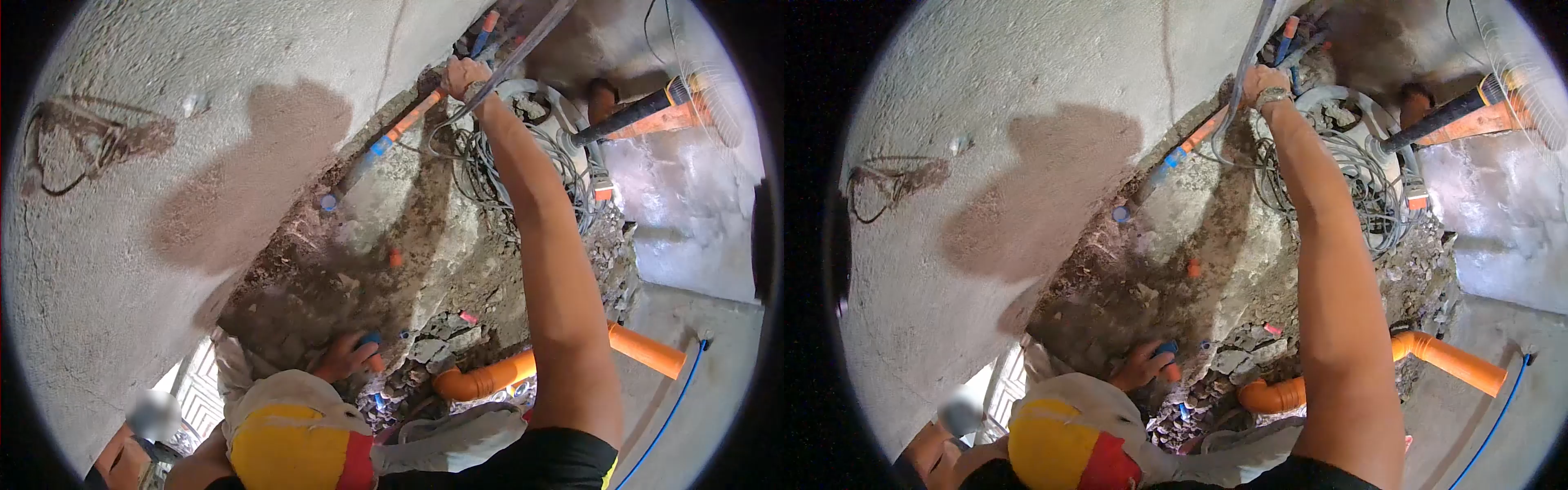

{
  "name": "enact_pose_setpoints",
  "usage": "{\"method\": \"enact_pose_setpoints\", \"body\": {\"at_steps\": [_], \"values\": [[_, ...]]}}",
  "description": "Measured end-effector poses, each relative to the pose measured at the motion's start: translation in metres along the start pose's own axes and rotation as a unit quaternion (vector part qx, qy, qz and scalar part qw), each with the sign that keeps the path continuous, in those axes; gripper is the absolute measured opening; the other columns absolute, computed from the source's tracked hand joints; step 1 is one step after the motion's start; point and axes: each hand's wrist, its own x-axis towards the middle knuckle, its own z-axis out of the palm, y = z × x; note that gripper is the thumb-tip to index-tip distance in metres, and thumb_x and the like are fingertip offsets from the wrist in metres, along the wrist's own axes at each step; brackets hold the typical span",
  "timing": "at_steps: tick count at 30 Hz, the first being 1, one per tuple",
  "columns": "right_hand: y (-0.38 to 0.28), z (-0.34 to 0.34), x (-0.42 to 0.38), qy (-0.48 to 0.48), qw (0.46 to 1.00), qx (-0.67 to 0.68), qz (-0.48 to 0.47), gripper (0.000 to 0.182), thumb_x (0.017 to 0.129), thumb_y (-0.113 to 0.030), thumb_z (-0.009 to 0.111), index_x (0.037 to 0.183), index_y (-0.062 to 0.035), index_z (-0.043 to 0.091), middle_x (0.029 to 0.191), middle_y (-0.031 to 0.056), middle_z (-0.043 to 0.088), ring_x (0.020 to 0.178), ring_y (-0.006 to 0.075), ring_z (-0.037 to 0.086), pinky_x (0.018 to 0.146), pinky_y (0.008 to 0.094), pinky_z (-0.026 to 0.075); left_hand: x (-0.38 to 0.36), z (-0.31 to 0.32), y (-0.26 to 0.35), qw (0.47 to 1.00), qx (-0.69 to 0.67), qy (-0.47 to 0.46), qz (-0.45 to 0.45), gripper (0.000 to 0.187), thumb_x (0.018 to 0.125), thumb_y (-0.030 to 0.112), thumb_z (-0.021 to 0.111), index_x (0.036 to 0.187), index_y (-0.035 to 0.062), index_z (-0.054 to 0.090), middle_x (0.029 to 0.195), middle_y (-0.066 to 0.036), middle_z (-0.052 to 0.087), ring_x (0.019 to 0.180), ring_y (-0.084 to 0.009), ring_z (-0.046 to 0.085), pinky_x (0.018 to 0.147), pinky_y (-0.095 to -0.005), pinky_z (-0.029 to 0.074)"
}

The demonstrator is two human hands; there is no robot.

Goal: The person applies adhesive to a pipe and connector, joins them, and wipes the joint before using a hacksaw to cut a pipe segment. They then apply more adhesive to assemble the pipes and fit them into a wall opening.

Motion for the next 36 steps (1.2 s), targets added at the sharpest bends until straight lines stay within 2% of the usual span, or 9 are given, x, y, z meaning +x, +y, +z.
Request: {"method": "enact_pose_setpoints", "body": {"at_steps": [9,12,24,28,30,33,34,35,36], "values": [[0.019,0.004,-0.003,0.020,0.999,0.030,0.041,0.046,0.094,-0.050,0.062,0.094,-0.0050,0.073,0.092,0.0298,0.071,0.088,0.0496,0.070,0.077,0.0602,0.055,0.004,-0.001,0.000,0.998,0.057,0.007,0.002,0.032,0.097,0.034,0.063,0.093,0.0025,0.061,0.071,-0.001,0.053,0.066,-0.0098,0.049,0.058,-0.0320,0.043],[0.003,-0.024,-0.010,-0.093,0.994,-0.002,0.061,0.035,0.098,-0.037,0.052,0.104,-0.0111,0.075,0.108,0.0172,0.075,0.102,0.0390,0.071,0.093,0.0524,0.051,0.001,-0.003,0.010,0.997,0.072,-0.015,0.004,0.028,0.097,0.032,0.061,0.090,0.0056,0.060,0.073,0.004,0.051,0.066,-0.0061,0.047,0.057,-0.0285,0.041],[0.011,0.012,-0.002,-0.061,0.996,0.000,0.066,0.031,0.100,-0.034,0.052,0.106,-0.0115,0.073,0.108,0.0197,0.074,0.104,0.0392,0.070,0.090,0.0556,0.050,0.003,-0.003,-0.009,0.999,0.041,-0.013,-0.027,0.031,0.099,0.038,0.059,0.096,0.0067,0.061,0.078,0.002,0.057,0.069,-0.0067,0.054,0.058,-0.0272,0.043],[0.024,-0.032,-0.042,0.183,0.971,0.113,0.101,0.035,0.101,-0.038,0.053,0.100,-0.0059,0.069,0.097,0.0231,0.071,0.092,0.0446,0.067,0.080,0.0551,0.052,0.003,-0.002,-0.016,0.996,0.045,-0.034,-0.072,0.032,0.099,0.038,0.060,0.105,0.0062,0.062,0.086,0.001,0.059,0.071,-0.0076,0.054,0.060,-0.0269,0.045],[0.038,-0.056,-0.078,0.278,0.942,0.178,0.053,0.033,0.101,-0.036,0.054,0.100,-0.0046,0.065,0.089,0.0234,0.067,0.085,0.0464,0.063,0.075,0.0524,0.052,0.002,0.014,0.004,0.994,-0.047,0.094,-0.026,0.028,0.096,0.031,0.062,0.095,0.0039,0.066,0.073,0.001,0.059,0.063,-0.0074,0.052,0.056,-0.0282,0.043],[0.042,-0.077,-0.169,0.282,0.948,0.147,0.008,0.018,0.090,-0.017,0.061,0.101,-0.0033,0.063,0.090,0.0214,0.061,0.083,0.0423,0.057,0.074,0.0509,0.046,0.001,0.003,0.006,0.994,-0.013,0.059,-0.092,0.024,0.098,0.028,0.061,0.106,0.0055,0.064,0.079,0.002,0.058,0.064,-0.0080,0.052,0.057,-0.0261,0.044],[0.032,-0.090,-0.200,0.164,0.971,0.163,0.066,0.011,0.081,-0.008,0.059,0.082,0.0014,0.054,0.062,0.0193,0.046,0.056,0.0369,0.040,0.056,0.0473,0.035,0.002,0.001,-0.007,0.992,-0.051,0.063,-0.097,0.024,0.099,0.027,0.060,0.109,0.0059,0.063,0.080,0.003,0.057,0.064,-0.0085,0.052,0.058,-0.0254,0.045],[0.032,-0.079,-0.233,0.160,0.970,0.179,0.036,0.015,0.088,-0.013,0.062,0.098,-0.0020,0.066,0.080,0.0229,0.066,0.072,0.0422,0.062,0.067,0.0516,0.050,0.007,0.000,-0.011,0.991,-0.040,0.037,-0.124,0.024,0.099,0.027,0.060,0.109,0.0059,0.063,0.080,0.003,0.057,0.064,-0.0085,0.052,0.058,-0.0254,0.045],[0.029,-0.073,-0.260,0.096,0.983,0.154,0.010,0.015,0.084,-0.011,0.063,0.095,-0.0013,0.065,0.075,0.0202,0.062,0.068,0.0399,0.060,0.063,0.0498,0.049,0.011,0.002,-0.014,0.994,-0.052,0.047,-0.087,0.023,0.100,0.027,0.059,0.109,0.0065,0.062,0.080,0.003,0.056,0.065,-0.0086,0.051,0.059,-0.0254,0.044]]}}
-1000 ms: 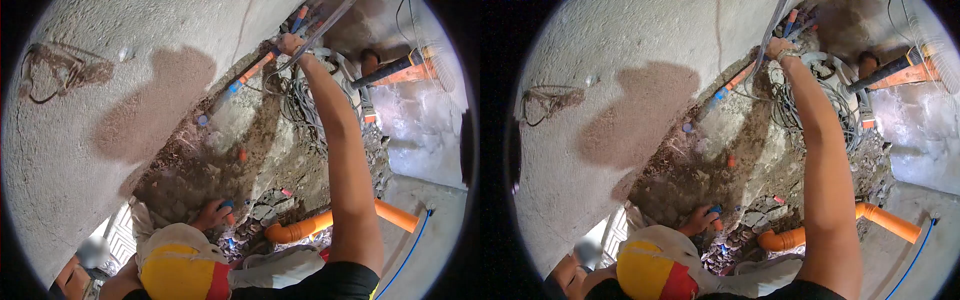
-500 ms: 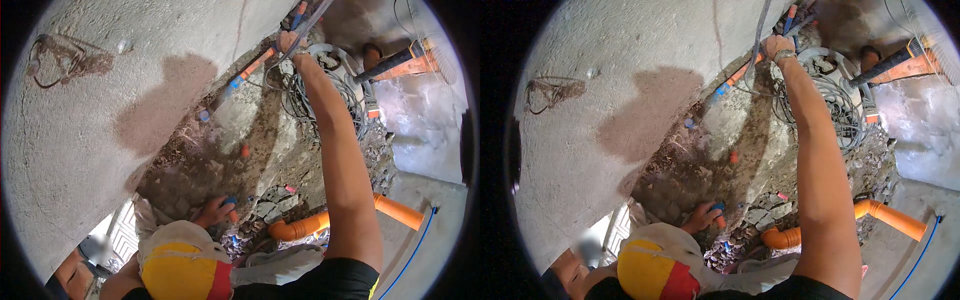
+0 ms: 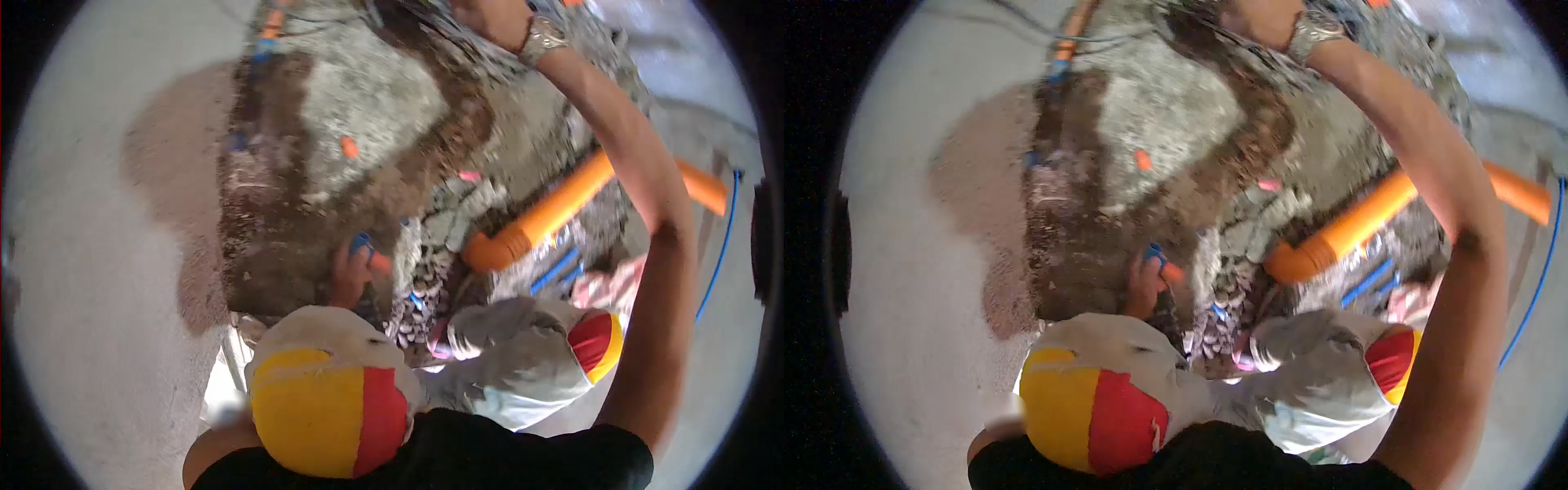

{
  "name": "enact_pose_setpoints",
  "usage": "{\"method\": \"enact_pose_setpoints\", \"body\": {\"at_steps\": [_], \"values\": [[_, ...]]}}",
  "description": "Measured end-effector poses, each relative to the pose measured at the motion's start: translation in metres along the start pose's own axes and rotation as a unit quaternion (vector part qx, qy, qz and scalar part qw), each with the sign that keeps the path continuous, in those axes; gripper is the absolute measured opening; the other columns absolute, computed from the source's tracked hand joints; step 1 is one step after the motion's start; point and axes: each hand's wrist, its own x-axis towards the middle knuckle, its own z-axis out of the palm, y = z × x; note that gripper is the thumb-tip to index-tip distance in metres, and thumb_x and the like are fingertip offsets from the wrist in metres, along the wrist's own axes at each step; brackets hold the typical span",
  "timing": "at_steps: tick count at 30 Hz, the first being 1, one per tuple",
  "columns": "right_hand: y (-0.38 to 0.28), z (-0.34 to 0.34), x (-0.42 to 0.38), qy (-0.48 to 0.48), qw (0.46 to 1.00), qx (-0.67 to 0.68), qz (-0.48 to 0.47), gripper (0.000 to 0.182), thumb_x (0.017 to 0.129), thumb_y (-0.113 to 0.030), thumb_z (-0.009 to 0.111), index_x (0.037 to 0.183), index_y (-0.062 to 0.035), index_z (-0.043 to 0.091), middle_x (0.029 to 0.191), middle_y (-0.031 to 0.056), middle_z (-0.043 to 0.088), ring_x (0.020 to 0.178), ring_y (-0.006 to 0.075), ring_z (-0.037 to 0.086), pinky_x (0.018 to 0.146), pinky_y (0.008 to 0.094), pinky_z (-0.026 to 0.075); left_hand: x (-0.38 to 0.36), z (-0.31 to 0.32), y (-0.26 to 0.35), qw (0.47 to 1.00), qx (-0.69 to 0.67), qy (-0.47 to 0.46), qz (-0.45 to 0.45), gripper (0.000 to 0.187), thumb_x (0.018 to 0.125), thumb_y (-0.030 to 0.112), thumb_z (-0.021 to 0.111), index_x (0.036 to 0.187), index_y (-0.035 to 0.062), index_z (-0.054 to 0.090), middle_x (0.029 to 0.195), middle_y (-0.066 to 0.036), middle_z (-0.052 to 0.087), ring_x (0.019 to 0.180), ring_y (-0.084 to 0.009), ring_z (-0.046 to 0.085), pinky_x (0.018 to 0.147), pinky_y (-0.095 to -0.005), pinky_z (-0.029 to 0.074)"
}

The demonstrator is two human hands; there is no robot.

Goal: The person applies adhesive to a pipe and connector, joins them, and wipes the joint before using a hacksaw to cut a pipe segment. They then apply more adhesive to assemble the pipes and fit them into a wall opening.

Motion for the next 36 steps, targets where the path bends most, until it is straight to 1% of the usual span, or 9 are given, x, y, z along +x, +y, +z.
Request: {"method": "enact_pose_setpoints", "body": {"at_steps": [2,4,7,11,21,27,28,33,36], "values": [[-0.009,-0.006,-0.052,-0.079,0.997,-0.017,-0.006,0.015,0.081,-0.009,0.064,0.093,-0.0006,0.063,0.069,0.0175,0.059,0.064,0.0375,0.058,0.060,0.0480,0.047,0.003,0.003,-0.002,1.000,-0.012,0.003,0.023,0.021,0.100,0.026,0.058,0.109,0.0071,0.060,0.080,0.003,0.055,0.066,-0.0087,0.051,0.059,-0.0253,0.044],[-0.040,-0.019,-0.097,-0.130,0.991,0.030,0.024,0.021,0.096,-0.024,0.058,0.103,-0.0048,0.064,0.084,0.0209,0.066,0.081,0.0425,0.065,0.074,0.0508,0.052,0.004,-0.004,-0.002,0.999,-0.010,-0.042,0.023,0.023,0.103,0.031,0.055,0.107,0.0081,0.056,0.090,0.001,0.055,0.075,-0.0102,0.052,0.064,-0.0292,0.045],[-0.071,-0.043,-0.154,-0.086,0.989,0.093,0.076,0.020,0.093,-0.012,0.056,0.109,-0.0025,0.063,0.086,0.0161,0.067,0.078,0.0392,0.066,0.069,0.0487,0.053,0.005,0.003,0.002,0.999,-0.018,-0.041,0.028,0.023,0.103,0.031,0.055,0.102,0.0088,0.058,0.090,-0.001,0.058,0.074,-0.0086,0.054,0.061,-0.0262,0.045],[-0.143,-0.090,-0.215,-0.116,0.843,0.372,0.370,0.019,0.087,-0.007,0.062,0.105,-0.0039,0.065,0.090,0.0162,0.066,0.083,0.0331,0.067,0.075,0.0411,0.053,0.019,0.003,0.013,0.999,-0.015,0.017,0.048,0.024,0.103,0.033,0.055,0.102,0.0094,0.058,0.089,-0.001,0.059,0.073,-0.0088,0.054,0.064,-0.0267,0.046],[-0.204,0.002,-0.246,-0.015,0.832,0.469,0.295,0.022,0.089,-0.021,0.070,0.101,-0.0027,0.070,0.088,0.0187,0.070,0.081,0.0323,0.070,0.074,0.0396,0.053,-0.027,0.084,0.186,0.989,-0.139,-0.041,0.029,0.037,0.104,0.048,0.049,0.092,0.0136,0.057,0.078,-0.001,0.056,0.059,-0.0126,0.051,0.049,-0.0270,0.036],[-0.213,0.025,-0.223,-0.088,0.772,0.604,0.178,0.025,0.087,-0.027,0.069,0.088,-0.0017,0.071,0.076,0.0149,0.067,0.073,0.0303,0.065,0.071,0.0415,0.052,-0.095,0.084,0.209,0.991,-0.040,0.128,0.013,0.045,0.104,0.051,0.045,0.093,0.0120,0.064,0.069,0.002,0.055,0.051,-0.0103,0.044,0.046,-0.0257,0.032],[-0.206,0.021,-0.225,-0.100,0.839,0.517,0.135,0.023,0.087,-0.025,0.068,0.085,-0.0020,0.070,0.077,0.0165,0.067,0.074,0.0321,0.067,0.072,0.0428,0.052,-0.104,0.083,0.217,0.989,-0.024,0.143,0.011,0.042,0.104,0.050,0.047,0.090,0.0127,0.061,0.069,0.002,0.056,0.052,-0.0102,0.046,0.047,-0.0253,0.033],[-0.173,0.011,-0.245,-0.102,0.867,0.470,0.128,0.021,0.086,-0.022,0.067,0.086,-0.0020,0.072,0.083,0.0175,0.071,0.077,0.0296,0.071,0.074,0.0434,0.054,-0.097,0.055,0.244,0.990,0.095,0.098,0.047,0.041,0.103,0.051,0.054,0.083,0.0152,0.059,0.054,0.004,0.047,0.051,-0.0084,0.043,0.051,-0.0238,0.029],[-0.146,0.021,-0.255,-0.044,0.836,0.491,0.242,0.018,0.088,-0.017,0.068,0.097,-0.0024,0.074,0.081,0.0083,0.073,0.071,0.0181,0.068,0.066,0.0341,0.053,-0.066,0.046,0.242,0.989,0.098,0.068,0.088,0.030,0.099,0.045,0.065,0.092,0.0160,0.061,0.061,0.006,0.050,0.054,-0.0051,0.042,0.052,-0.0224,0.028]]}}
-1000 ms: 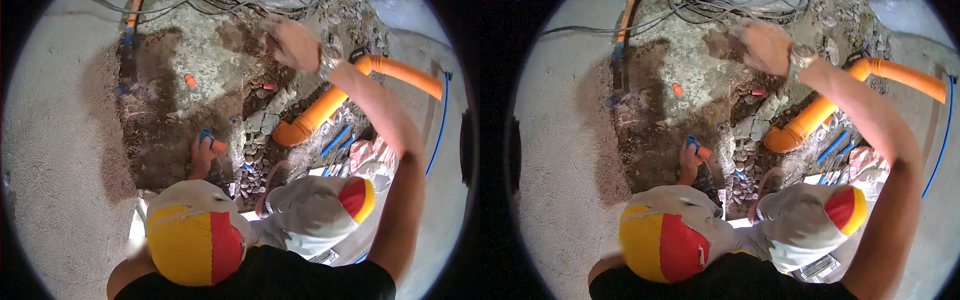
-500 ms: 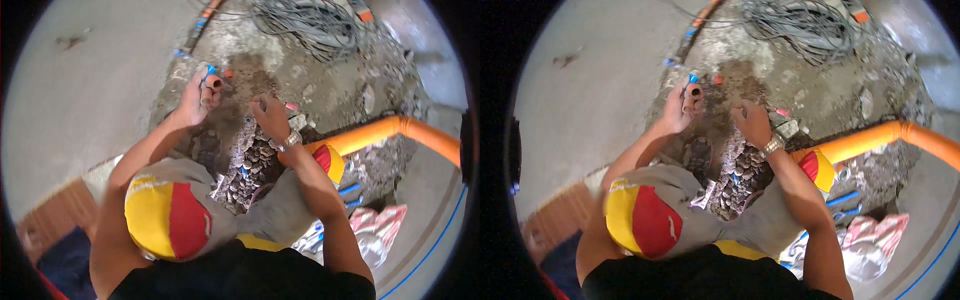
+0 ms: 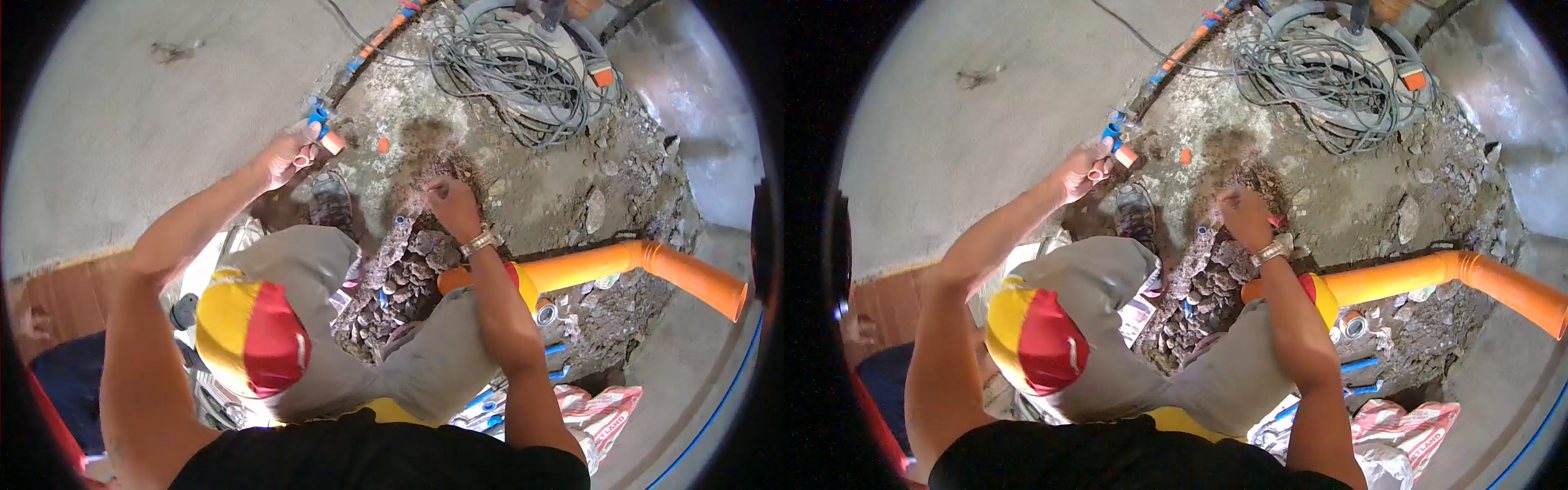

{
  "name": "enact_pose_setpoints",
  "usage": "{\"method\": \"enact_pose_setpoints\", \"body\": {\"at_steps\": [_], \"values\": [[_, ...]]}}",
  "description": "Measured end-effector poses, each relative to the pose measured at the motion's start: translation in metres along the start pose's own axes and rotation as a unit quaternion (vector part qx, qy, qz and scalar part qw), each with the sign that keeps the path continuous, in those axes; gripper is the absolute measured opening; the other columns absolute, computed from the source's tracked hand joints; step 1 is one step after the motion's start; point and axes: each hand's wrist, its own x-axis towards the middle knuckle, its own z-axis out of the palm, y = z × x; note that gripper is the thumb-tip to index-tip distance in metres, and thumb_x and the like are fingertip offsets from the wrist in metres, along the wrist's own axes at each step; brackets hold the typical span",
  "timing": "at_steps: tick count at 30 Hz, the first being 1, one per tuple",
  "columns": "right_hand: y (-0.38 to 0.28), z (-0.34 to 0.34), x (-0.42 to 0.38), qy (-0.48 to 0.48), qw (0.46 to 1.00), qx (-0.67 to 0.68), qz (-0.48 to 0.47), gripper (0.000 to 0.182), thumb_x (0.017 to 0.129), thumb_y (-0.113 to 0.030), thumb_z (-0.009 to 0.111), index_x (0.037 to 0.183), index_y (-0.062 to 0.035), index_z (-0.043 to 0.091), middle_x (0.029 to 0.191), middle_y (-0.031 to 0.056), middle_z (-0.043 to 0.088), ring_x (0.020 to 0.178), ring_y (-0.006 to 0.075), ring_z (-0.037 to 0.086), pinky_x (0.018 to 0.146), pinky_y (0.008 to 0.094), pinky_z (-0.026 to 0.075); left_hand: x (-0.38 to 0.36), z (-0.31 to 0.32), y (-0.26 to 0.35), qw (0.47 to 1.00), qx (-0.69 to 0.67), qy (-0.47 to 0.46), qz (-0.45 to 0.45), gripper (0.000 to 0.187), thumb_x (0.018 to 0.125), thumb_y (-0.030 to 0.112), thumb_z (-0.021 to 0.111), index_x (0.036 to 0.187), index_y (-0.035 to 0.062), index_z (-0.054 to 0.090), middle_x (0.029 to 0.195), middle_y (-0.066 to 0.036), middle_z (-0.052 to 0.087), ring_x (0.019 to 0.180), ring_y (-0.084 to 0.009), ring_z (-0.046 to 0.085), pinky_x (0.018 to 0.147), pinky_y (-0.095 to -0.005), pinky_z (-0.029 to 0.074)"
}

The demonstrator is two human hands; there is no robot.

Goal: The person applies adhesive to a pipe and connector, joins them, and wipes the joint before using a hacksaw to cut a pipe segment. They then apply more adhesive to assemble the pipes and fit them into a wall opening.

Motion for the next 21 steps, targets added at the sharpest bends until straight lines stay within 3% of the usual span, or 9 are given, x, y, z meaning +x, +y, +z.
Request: {"method": "enact_pose_setpoints", "body": {"at_steps": [3,4,5,9,13,14,16,19,21], "values": [[0.021,-0.012,0.010,0.034,0.996,0.010,0.082,0.018,0.089,-0.014,0.068,0.100,-0.0015,0.073,0.077,0.0056,0.071,0.064,0.0134,0.064,0.060,0.0311,0.051,0.029,0.010,-0.003,0.998,-0.015,-0.061,0.010,0.029,0.096,0.039,0.073,0.107,0.0162,0.059,0.074,0.007,0.054,0.058,-0.0022,0.043,0.053,-0.0196,0.031],[0.005,-0.019,0.012,0.038,0.993,0.025,0.113,0.015,0.086,-0.011,0.068,0.097,-0.0018,0.073,0.084,0.0120,0.073,0.076,0.0203,0.070,0.072,0.0340,0.054,0.036,0.019,-0.007,0.998,-0.045,-0.038,0.027,0.030,0.095,0.038,0.073,0.109,0.0157,0.060,0.077,0.006,0.055,0.059,-0.0017,0.043,0.053,-0.0192,0.032],[0.003,-0.022,0.012,0.040,0.991,0.014,0.124,0.015,0.086,-0.011,0.068,0.097,-0.0018,0.073,0.084,0.0120,0.073,0.076,0.0203,0.070,0.072,0.0340,0.054,0.046,0.024,-0.013,0.996,-0.081,-0.010,0.046,0.031,0.095,0.038,0.074,0.111,0.0151,0.060,0.080,0.005,0.056,0.059,-0.0012,0.044,0.053,-0.0188,0.033],[-0.001,-0.006,0.025,0.027,0.996,-0.011,0.081,0.014,0.088,-0.011,0.070,0.096,-0.0003,0.071,0.083,0.0104,0.071,0.073,0.0184,0.066,0.069,0.0328,0.052,0.073,0.018,-0.053,0.970,-0.218,-0.108,0.024,0.039,0.097,0.045,0.069,0.118,0.0133,0.061,0.086,0.003,0.059,0.065,-0.0032,0.047,0.060,-0.0200,0.037],[-0.046,0.014,0.035,0.015,0.994,0.040,0.102,0.020,0.087,-0.018,0.076,0.096,-0.0009,0.071,0.083,0.0103,0.070,0.077,0.0149,0.066,0.070,0.0316,0.051,0.074,0.049,-0.081,0.931,-0.358,-0.069,-0.002,0.044,0.100,0.046,0.063,0.120,0.0073,0.062,0.089,0.002,0.060,0.070,-0.0064,0.048,0.069,-0.0249,0.041],[-0.054,0.021,0.037,0.006,0.995,0.044,0.085,0.022,0.086,-0.020,0.077,0.096,-0.0012,0.071,0.086,0.0101,0.071,0.079,0.0144,0.066,0.072,0.0310,0.051,0.082,0.045,-0.100,0.918,-0.384,-0.087,-0.039,0.042,0.102,0.042,0.063,0.125,0.0072,0.059,0.097,0.001,0.063,0.070,-0.0070,0.049,0.067,-0.0245,0.040],[-0.060,0.041,0.036,0.003,0.997,0.045,0.070,0.025,0.085,-0.022,0.078,0.097,-0.0015,0.071,0.088,0.0098,0.071,0.080,0.0139,0.066,0.073,0.0304,0.052,0.077,0.059,-0.107,0.927,-0.367,-0.084,-0.010,0.040,0.102,0.039,0.062,0.127,0.0078,0.057,0.100,0.001,0.063,0.072,-0.0069,0.052,0.068,-0.0245,0.043],[-0.053,0.072,0.027,0.043,0.983,0.159,0.078,0.035,0.083,-0.029,0.082,0.099,0.0005,0.071,0.093,0.0091,0.072,0.085,0.0144,0.067,0.077,0.0297,0.053,0.058,0.091,-0.105,0.932,-0.351,-0.077,0.036,0.034,0.104,0.033,0.060,0.131,0.0118,0.053,0.100,0.000,0.062,0.078,-0.0066,0.060,0.071,-0.0259,0.052],[-0.055,0.079,0.022,0.052,0.949,0.304,0.057,0.041,0.083,-0.029,0.084,0.105,0.0027,0.069,0.097,0.0080,0.071,0.086,0.0153,0.068,0.077,0.0299,0.055,0.050,0.102,-0.105,0.938,-0.318,-0.120,0.064,0.039,0.105,0.031,0.059,0.135,0.0104,0.047,0.126,-0.009,0.062,0.106,-0.0226,0.066,0.091,-0.0403,0.057]]}}
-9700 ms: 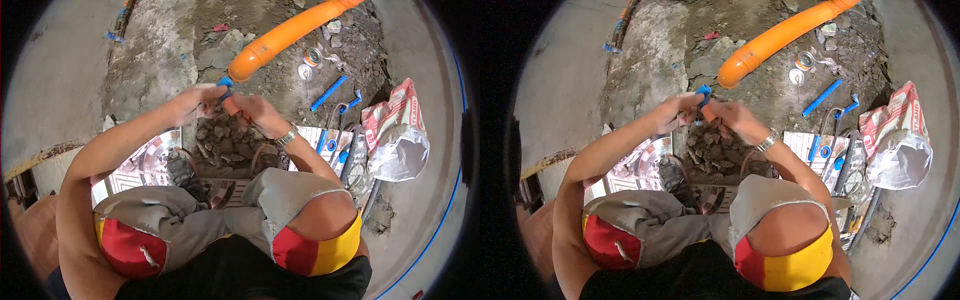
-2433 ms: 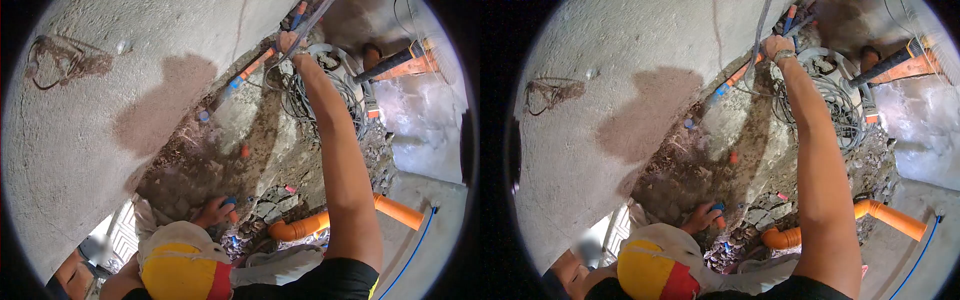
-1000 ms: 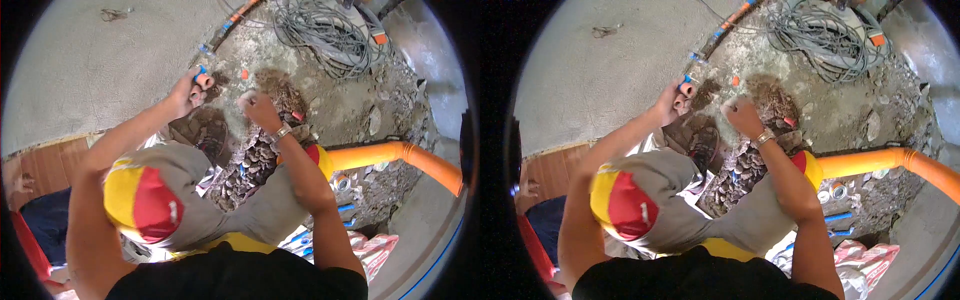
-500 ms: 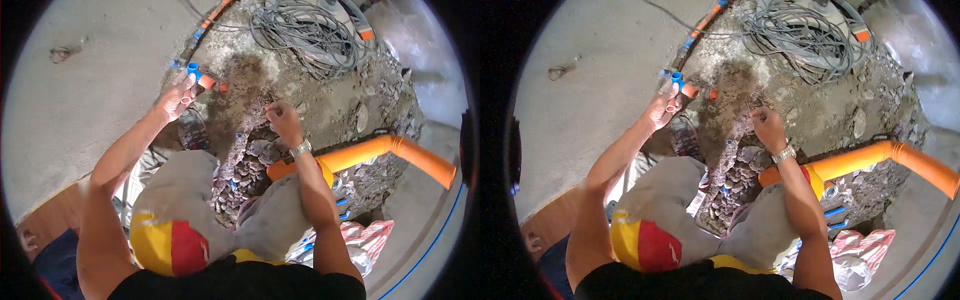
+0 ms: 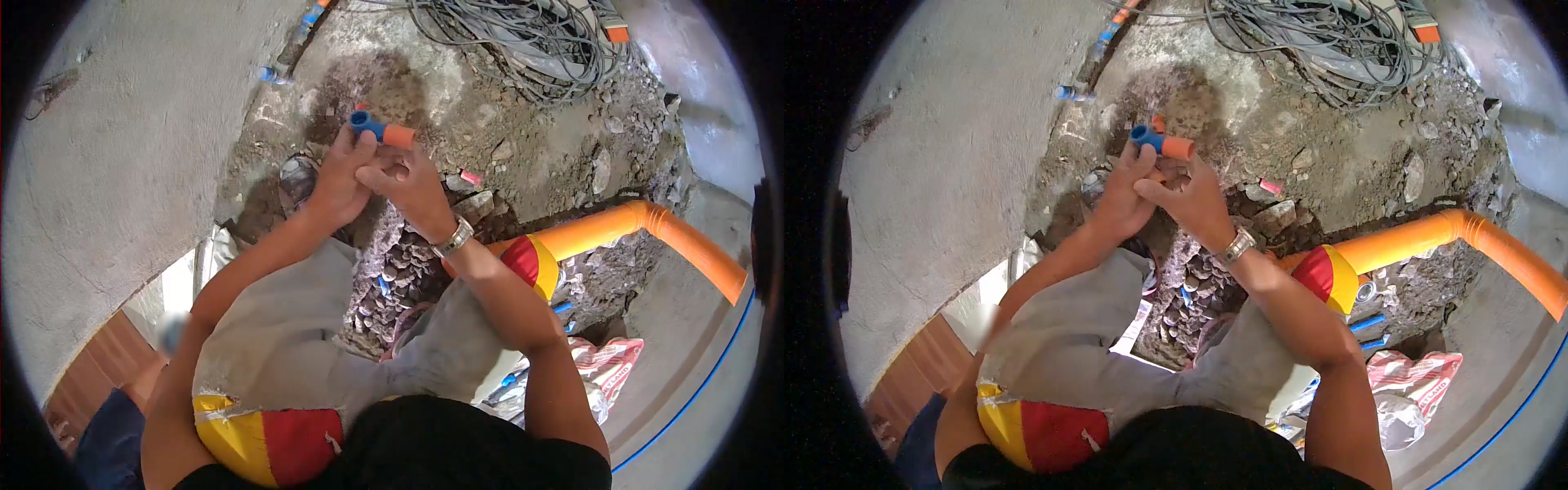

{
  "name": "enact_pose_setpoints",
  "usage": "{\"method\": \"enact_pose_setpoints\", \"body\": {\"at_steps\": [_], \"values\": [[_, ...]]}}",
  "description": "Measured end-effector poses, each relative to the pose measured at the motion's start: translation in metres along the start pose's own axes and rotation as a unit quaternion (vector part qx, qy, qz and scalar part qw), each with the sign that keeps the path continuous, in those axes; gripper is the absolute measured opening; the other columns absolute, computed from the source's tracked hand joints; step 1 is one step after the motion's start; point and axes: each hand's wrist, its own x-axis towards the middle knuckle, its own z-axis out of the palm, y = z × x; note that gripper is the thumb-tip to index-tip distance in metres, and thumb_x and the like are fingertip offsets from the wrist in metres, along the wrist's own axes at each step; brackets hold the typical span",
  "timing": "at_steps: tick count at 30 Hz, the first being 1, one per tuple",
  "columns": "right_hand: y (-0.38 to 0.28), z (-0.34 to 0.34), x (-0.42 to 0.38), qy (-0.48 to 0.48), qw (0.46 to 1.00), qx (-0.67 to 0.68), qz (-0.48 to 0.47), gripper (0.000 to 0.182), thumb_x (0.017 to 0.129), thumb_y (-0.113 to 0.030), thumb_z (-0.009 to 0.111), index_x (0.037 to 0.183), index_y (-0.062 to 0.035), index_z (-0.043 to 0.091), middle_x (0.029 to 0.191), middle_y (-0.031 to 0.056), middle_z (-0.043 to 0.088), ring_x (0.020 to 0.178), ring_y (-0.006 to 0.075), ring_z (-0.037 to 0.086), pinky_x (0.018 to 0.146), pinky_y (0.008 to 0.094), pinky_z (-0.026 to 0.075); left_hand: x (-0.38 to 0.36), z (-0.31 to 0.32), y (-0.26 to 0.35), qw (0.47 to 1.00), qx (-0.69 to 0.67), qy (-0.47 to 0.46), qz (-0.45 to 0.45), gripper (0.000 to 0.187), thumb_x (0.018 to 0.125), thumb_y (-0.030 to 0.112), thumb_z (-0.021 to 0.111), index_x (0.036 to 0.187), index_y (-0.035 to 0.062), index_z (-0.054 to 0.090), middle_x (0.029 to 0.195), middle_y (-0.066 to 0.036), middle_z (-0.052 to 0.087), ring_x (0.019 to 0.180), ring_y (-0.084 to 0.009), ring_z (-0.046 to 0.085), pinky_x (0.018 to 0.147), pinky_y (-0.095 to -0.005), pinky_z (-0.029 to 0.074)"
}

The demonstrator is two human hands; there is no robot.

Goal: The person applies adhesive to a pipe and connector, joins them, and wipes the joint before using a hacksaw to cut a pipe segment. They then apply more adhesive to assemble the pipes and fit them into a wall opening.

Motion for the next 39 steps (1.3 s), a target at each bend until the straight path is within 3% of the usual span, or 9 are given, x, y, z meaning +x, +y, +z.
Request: {"method": "enact_pose_setpoints", "body": {"at_steps": [3,6,14,16,18,19,20,31,39], "values": [[-0.029,-0.016,0.004,-0.115,0.967,-0.174,0.145,0.044,0.089,-0.026,0.081,0.114,0.0065,0.064,0.105,0.0106,0.070,0.092,0.0164,0.069,0.077,0.0303,0.057,0.003,-0.012,-0.005,0.998,0.034,0.037,-0.034,0.037,0.105,0.029,0.059,0.135,0.0106,0.047,0.121,-0.009,0.062,0.111,-0.0239,0.066,0.090,-0.0421,0.059],[-0.006,-0.016,-0.003,-0.077,0.980,0.049,0.177,0.045,0.091,-0.025,0.078,0.119,0.0070,0.062,0.108,0.0123,0.070,0.089,0.0165,0.070,0.075,0.0308,0.058,0.011,-0.014,0.000,0.997,0.041,0.064,0.002,0.039,0.104,0.030,0.061,0.136,0.0125,0.047,0.111,-0.006,0.061,0.100,-0.0213,0.067,0.084,-0.0372,0.060],[0.004,-0.047,0.004,-0.223,0.943,0.002,0.248,0.039,0.094,-0.017,0.069,0.120,0.0094,0.061,0.100,0.0107,0.069,0.087,0.0174,0.070,0.081,0.0313,0.059,0.021,-0.070,0.039,0.989,0.051,0.135,0.043,0.030,0.102,0.034,0.063,0.123,0.0127,0.059,0.110,0.001,0.063,0.100,-0.0149,0.056,0.090,-0.0342,0.047],[-0.003,-0.055,0.006,-0.171,0.952,0.027,0.251,0.032,0.094,-0.014,0.065,0.116,0.0088,0.061,0.101,0.0116,0.068,0.088,0.0202,0.070,0.084,0.0350,0.060,0.025,-0.087,0.061,0.984,0.096,0.145,0.032,0.029,0.102,0.032,0.063,0.123,0.0133,0.059,0.110,0.001,0.064,0.102,-0.0145,0.057,0.091,-0.0328,0.044],[-0.008,-0.067,0.018,-0.180,0.979,-0.010,0.093,0.026,0.094,-0.011,0.062,0.113,0.0068,0.062,0.105,0.0123,0.067,0.094,0.0242,0.070,0.089,0.0405,0.060,0.028,-0.097,0.075,0.981,0.073,0.176,0.043,0.025,0.102,0.029,0.064,0.120,0.0132,0.059,0.113,-0.001,0.064,0.105,-0.0161,0.059,0.090,-0.0342,0.047],[-0.008,-0.068,0.019,-0.100,0.964,0.173,0.175,0.020,0.095,-0.008,0.059,0.111,0.0040,0.062,0.108,0.0126,0.066,0.099,0.0258,0.069,0.091,0.0442,0.059,0.029,-0.098,0.079,0.980,0.075,0.179,0.044,0.025,0.102,0.029,0.064,0.120,0.0132,0.059,0.113,-0.001,0.064,0.105,-0.0161,0.059,0.090,-0.0342,0.047],[-0.011,-0.071,0.021,-0.103,0.963,0.176,0.175,0.020,0.095,-0.008,0.059,0.111,0.0040,0.062,0.108,0.0126,0.066,0.099,0.0258,0.069,0.091,0.0442,0.059,0.029,-0.099,0.083,0.984,0.073,0.156,0.039,0.023,0.101,0.028,0.065,0.118,0.0130,0.059,0.114,-0.003,0.065,0.106,-0.0171,0.060,0.090,-0.0349,0.048],[-0.020,-0.078,0.025,-0.082,0.960,0.150,0.222,0.015,0.096,-0.013,0.066,0.100,0.0009,0.063,0.096,0.0092,0.070,0.086,0.0184,0.069,0.082,0.0348,0.060,0.031,-0.078,0.070,0.982,0.041,0.183,-0.001,0.028,0.094,0.027,0.072,0.114,0.0107,0.058,0.106,-0.005,0.063,0.100,-0.0214,0.061,0.090,-0.0385,0.049],[-0.020,-0.078,0.025,-0.022,0.975,0.174,0.134,0.012,0.091,0.003,0.071,0.101,0.0004,0.063,0.105,0.0111,0.072,0.097,0.0173,0.070,0.086,0.0306,0.058,0.024,-0.050,0.067,0.993,0.093,0.077,-0.006,0.060,0.082,0.031,0.073,0.133,0.0074,0.052,0.121,-0.006,0.057,0.115,-0.0213,0.053,0.103,-0.0424,0.040]]}}
